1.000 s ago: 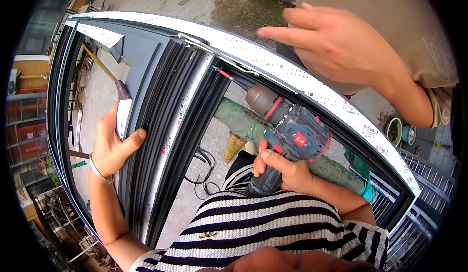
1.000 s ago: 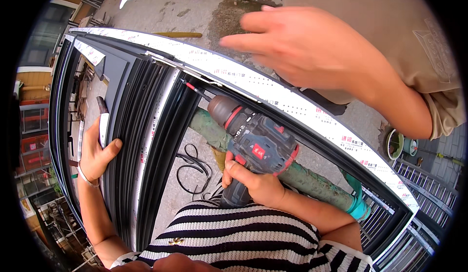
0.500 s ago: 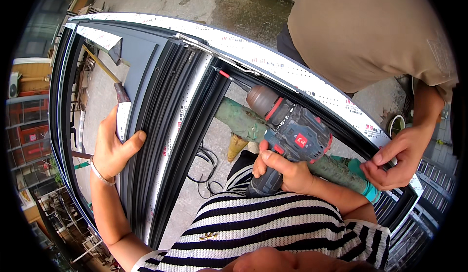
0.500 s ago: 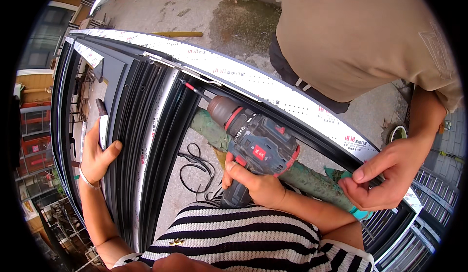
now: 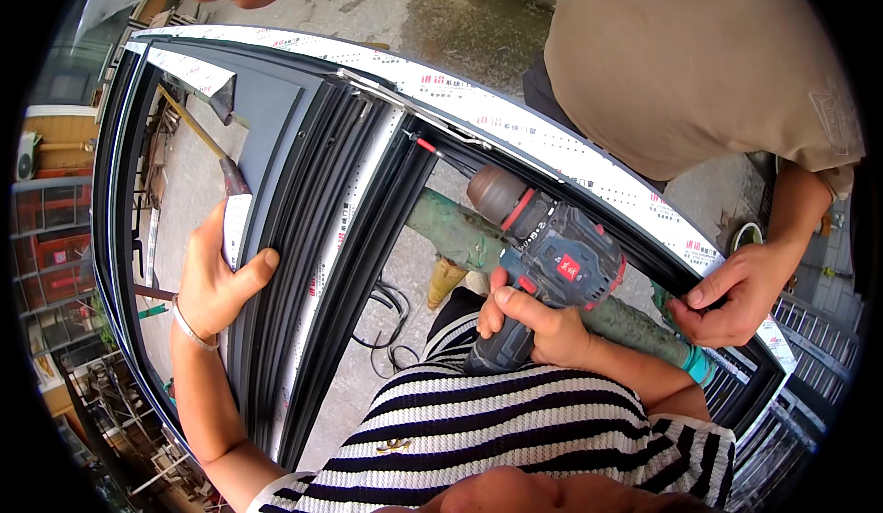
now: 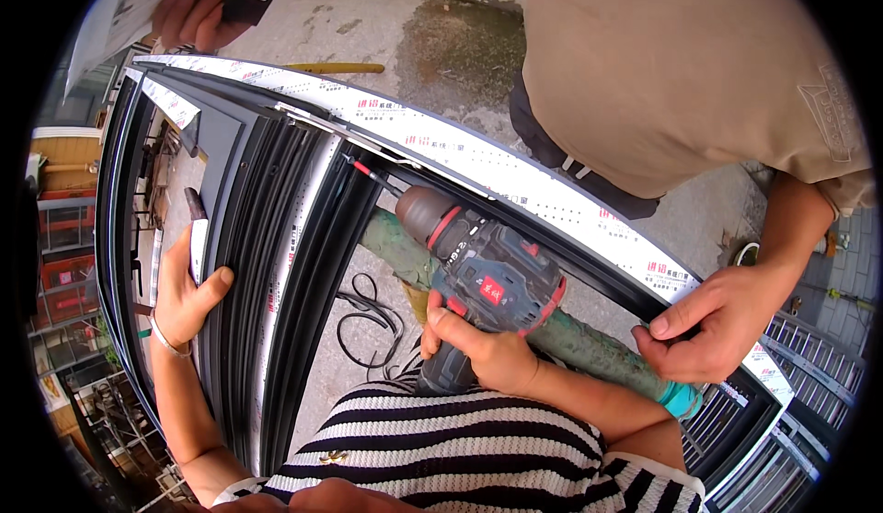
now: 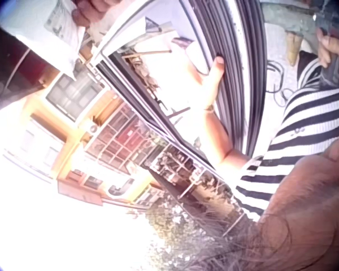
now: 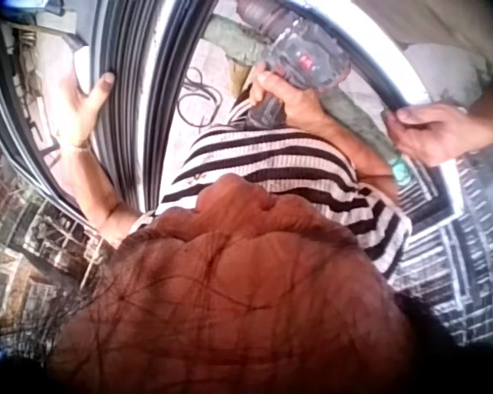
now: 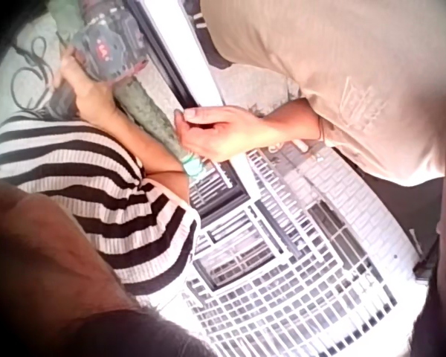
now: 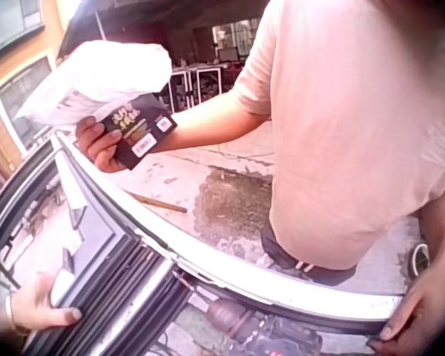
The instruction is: The person assembles a window frame by picking up screws from a container and using a power drill to secure the metal frame pieces together while another person assists.
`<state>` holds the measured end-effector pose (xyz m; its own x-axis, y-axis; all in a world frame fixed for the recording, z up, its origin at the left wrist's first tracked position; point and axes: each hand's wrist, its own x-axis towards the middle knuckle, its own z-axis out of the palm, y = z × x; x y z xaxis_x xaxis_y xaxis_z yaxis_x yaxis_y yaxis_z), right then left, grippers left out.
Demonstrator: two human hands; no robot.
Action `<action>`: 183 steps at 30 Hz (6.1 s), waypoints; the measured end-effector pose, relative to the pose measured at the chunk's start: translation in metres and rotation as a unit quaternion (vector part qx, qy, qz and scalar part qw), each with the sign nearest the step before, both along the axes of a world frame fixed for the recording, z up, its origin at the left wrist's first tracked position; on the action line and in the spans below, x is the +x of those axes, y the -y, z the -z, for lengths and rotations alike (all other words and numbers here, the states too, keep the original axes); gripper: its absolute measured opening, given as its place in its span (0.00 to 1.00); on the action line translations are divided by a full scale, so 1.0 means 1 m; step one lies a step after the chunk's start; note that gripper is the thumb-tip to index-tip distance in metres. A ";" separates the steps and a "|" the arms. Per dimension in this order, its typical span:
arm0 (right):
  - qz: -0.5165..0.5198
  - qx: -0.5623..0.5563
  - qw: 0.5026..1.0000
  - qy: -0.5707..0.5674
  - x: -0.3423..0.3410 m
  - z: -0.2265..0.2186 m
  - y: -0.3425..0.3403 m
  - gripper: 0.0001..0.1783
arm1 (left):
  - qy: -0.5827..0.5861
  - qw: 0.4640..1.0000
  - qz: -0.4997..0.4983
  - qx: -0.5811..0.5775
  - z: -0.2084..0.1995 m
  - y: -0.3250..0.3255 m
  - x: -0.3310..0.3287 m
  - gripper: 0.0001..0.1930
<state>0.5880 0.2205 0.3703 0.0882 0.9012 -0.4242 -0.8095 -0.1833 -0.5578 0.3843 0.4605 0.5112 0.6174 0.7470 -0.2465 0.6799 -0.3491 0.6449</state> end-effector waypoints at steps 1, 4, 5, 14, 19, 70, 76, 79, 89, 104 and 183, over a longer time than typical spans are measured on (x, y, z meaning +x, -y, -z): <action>0.003 -0.003 1.000 -0.003 0.000 -0.001 0.000 0.09 | 0.000 1.000 0.000 -0.001 -0.001 0.001 0.000 0.27; 0.014 -0.012 1.000 -0.011 0.001 -0.006 0.002 0.09 | 0.003 1.000 0.013 0.016 -0.003 0.004 0.001 0.27; 0.017 -0.014 1.000 -0.014 0.001 -0.008 0.003 0.09 | 0.000 1.000 0.013 0.021 -0.002 0.004 -0.001 0.28; 0.040 0.026 0.999 0.005 0.000 -0.012 -0.002 0.14 | 0.000 0.979 0.018 0.204 -0.010 0.017 -0.007 0.29; 0.058 0.031 0.997 -0.038 0.008 -0.015 -0.002 0.15 | 0.160 0.877 0.107 0.441 0.008 0.094 0.045 0.15; 0.112 0.110 0.985 0.066 -0.005 -0.002 0.005 0.11 | 0.451 0.833 -0.163 -0.276 0.119 0.126 0.122 0.39; 0.069 0.084 0.992 0.059 0.003 -0.005 0.005 0.12 | 0.366 0.921 -0.096 -0.094 0.068 0.144 0.079 0.29; 0.067 0.079 0.992 0.074 0.015 -0.005 0.004 0.11 | 0.312 0.922 -0.049 0.224 -0.003 0.118 0.037 0.18; 0.048 0.051 0.993 0.095 0.003 -0.021 0.005 0.08 | -0.013 0.998 0.004 -0.065 0.012 -0.019 -0.063 0.38; 0.023 -0.006 0.997 0.072 0.002 -0.019 0.004 0.09 | 0.015 0.997 0.015 -0.069 0.007 -0.009 -0.043 0.38; -0.043 -0.040 0.970 0.234 -0.007 -0.024 -0.010 0.16 | -0.013 0.999 0.006 -0.050 0.008 -0.009 -0.044 0.38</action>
<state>0.5813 0.2300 0.3942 0.2139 0.8796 -0.4249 -0.4504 -0.2972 -0.8419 0.3406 0.4690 0.5027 0.6186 0.7104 -0.3356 0.6935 -0.2930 0.6582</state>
